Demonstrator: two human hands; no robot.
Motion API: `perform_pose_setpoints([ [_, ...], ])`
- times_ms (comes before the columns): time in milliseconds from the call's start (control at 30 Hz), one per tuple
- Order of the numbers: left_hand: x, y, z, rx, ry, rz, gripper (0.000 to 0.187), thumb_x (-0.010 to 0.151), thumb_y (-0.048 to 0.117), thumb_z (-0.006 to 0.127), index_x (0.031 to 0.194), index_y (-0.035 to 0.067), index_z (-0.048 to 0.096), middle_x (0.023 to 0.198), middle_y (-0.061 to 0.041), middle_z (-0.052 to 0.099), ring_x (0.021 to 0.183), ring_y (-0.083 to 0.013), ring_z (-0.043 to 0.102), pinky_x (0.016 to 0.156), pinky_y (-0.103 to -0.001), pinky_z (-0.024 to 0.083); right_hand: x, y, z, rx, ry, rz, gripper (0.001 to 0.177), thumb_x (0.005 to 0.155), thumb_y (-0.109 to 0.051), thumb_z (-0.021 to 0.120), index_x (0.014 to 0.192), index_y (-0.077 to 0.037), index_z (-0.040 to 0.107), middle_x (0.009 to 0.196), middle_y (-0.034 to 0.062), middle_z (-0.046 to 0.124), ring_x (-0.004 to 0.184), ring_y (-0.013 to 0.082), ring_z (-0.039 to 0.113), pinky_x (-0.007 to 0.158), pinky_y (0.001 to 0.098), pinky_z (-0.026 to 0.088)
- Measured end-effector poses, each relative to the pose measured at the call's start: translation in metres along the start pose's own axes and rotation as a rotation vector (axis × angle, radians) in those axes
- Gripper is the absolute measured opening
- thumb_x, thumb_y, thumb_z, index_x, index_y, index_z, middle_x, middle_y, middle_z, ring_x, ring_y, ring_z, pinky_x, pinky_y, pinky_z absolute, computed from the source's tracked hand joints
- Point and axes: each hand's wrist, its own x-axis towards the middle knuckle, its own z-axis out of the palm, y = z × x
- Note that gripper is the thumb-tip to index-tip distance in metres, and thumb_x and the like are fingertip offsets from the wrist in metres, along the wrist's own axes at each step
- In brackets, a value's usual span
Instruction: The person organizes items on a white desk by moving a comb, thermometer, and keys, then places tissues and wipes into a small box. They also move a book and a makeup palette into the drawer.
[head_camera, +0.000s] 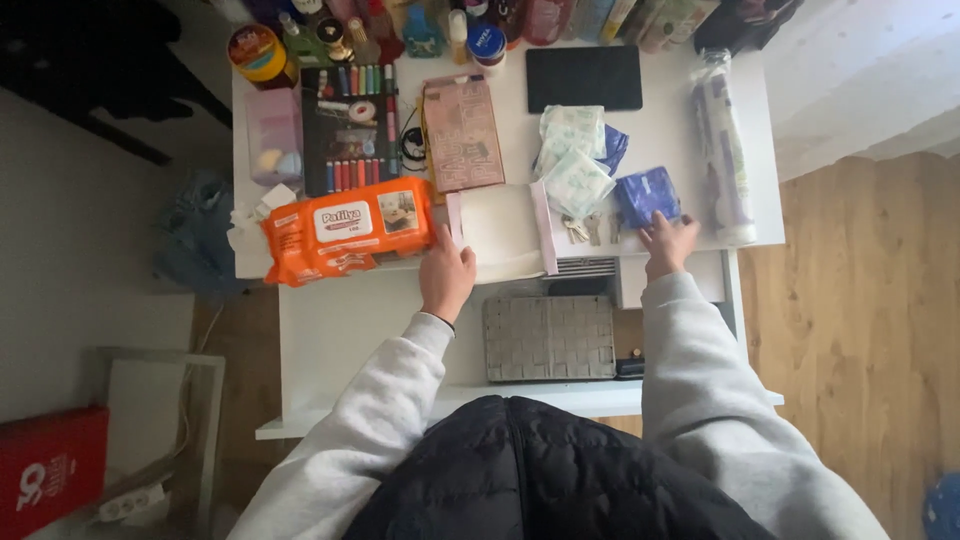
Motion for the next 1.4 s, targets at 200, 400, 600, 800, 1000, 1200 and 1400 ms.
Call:
perform_pose_setpoints([
  [200, -0.017, 0.031, -0.042, 0.11, 0.099, 0.09, 0.052, 0.097, 0.026, 0.064, 0.139, -0.001, 0.05, 0.112, -0.022, 0.072, 0.098, -0.0379, 0.075, 0.074, -0.045, 0.064, -0.049, -0.041, -0.022, -0.22, -0.106, -0.152, 0.083, 0.099, -0.023, 0.081, 0.151, 0.004, 0.023, 0.127, 0.0398, 0.048, 0.108, 0.0503, 0.067, 0.08, 0.0584, 0.066],
  [400, -0.041, 0.027, 0.004, 0.199, 0.071, 0.627, 0.032, 0.093, 0.022, 0.075, 0.122, 0.008, 0.07, 0.126, -0.014, 0.066, 0.13, -0.0315, 0.058, 0.114, -0.052, 0.042, -0.134, -0.035, -0.035, -0.297, -0.517, -0.082, 0.047, 0.105, -0.025, 0.064, 0.134, 0.009, 0.051, 0.086, 0.0243, 0.068, 0.068, 0.0324, 0.074, 0.061, 0.0469, 0.062],
  [600, -0.044, 0.016, 0.036, 0.289, -0.061, 0.559, 0.034, 0.1, 0.014, 0.065, 0.134, 0.011, 0.062, 0.129, -0.008, 0.067, 0.132, -0.0234, 0.058, 0.122, -0.05, 0.033, -0.254, -0.089, 0.0, -0.115, -0.954, 0.521, 0.086, 0.1, -0.031, 0.068, 0.16, 0.003, 0.018, 0.154, 0.0334, 0.038, 0.138, 0.0444, 0.05, 0.111, 0.0535, 0.045],
  [800, -0.043, 0.02, 0.034, 0.297, 0.017, 0.662, 0.02, 0.099, 0.014, 0.07, 0.118, 0.011, 0.07, 0.12, -0.006, 0.071, 0.125, -0.0194, 0.063, 0.117, -0.045, 0.043, -0.235, -0.048, 0.038, 0.188, -0.895, 0.594, 0.082, 0.105, -0.029, 0.064, 0.157, 0.009, 0.014, 0.159, 0.0319, 0.031, 0.148, 0.0463, 0.035, 0.12, 0.0564, 0.034],
  [1000, -0.039, 0.017, 0.028, 0.332, 0.044, 0.699, 0.02, 0.101, 0.015, 0.067, 0.12, 0.01, 0.069, 0.121, -0.007, 0.068, 0.125, -0.0202, 0.061, 0.113, -0.042, 0.045, -0.231, -0.029, 0.037, 0.157, -0.895, 0.539, 0.083, 0.106, -0.035, 0.063, 0.155, 0.015, 0.018, 0.151, 0.0333, 0.04, 0.142, 0.0411, 0.046, 0.113, 0.0478, 0.04],
  [1200, 0.022, 0.044, -0.002, 0.204, 0.054, 0.527, 0.028, 0.103, 0.005, 0.052, 0.128, -0.001, 0.064, 0.125, -0.02, 0.066, 0.124, -0.0326, 0.061, 0.103, -0.046, 0.05, -0.218, -0.002, 0.038, 0.255, -0.878, 0.56, 0.088, 0.106, -0.034, 0.064, 0.155, 0.015, 0.011, 0.154, 0.0368, 0.033, 0.144, 0.0453, 0.042, 0.117, 0.0507, 0.036],
  [1400, 0.058, 0.048, 0.021, 0.427, 0.074, 0.505, 0.04, 0.098, 0.011, 0.048, 0.136, -0.001, 0.055, 0.132, -0.015, 0.061, 0.128, -0.0294, 0.057, 0.101, -0.041, 0.049, -0.226, -0.013, 0.036, 0.273, -0.869, 0.546, 0.09, 0.105, -0.036, 0.065, 0.155, 0.015, 0.01, 0.152, 0.0381, 0.034, 0.142, 0.0473, 0.043, 0.116, 0.0511, 0.037],
])
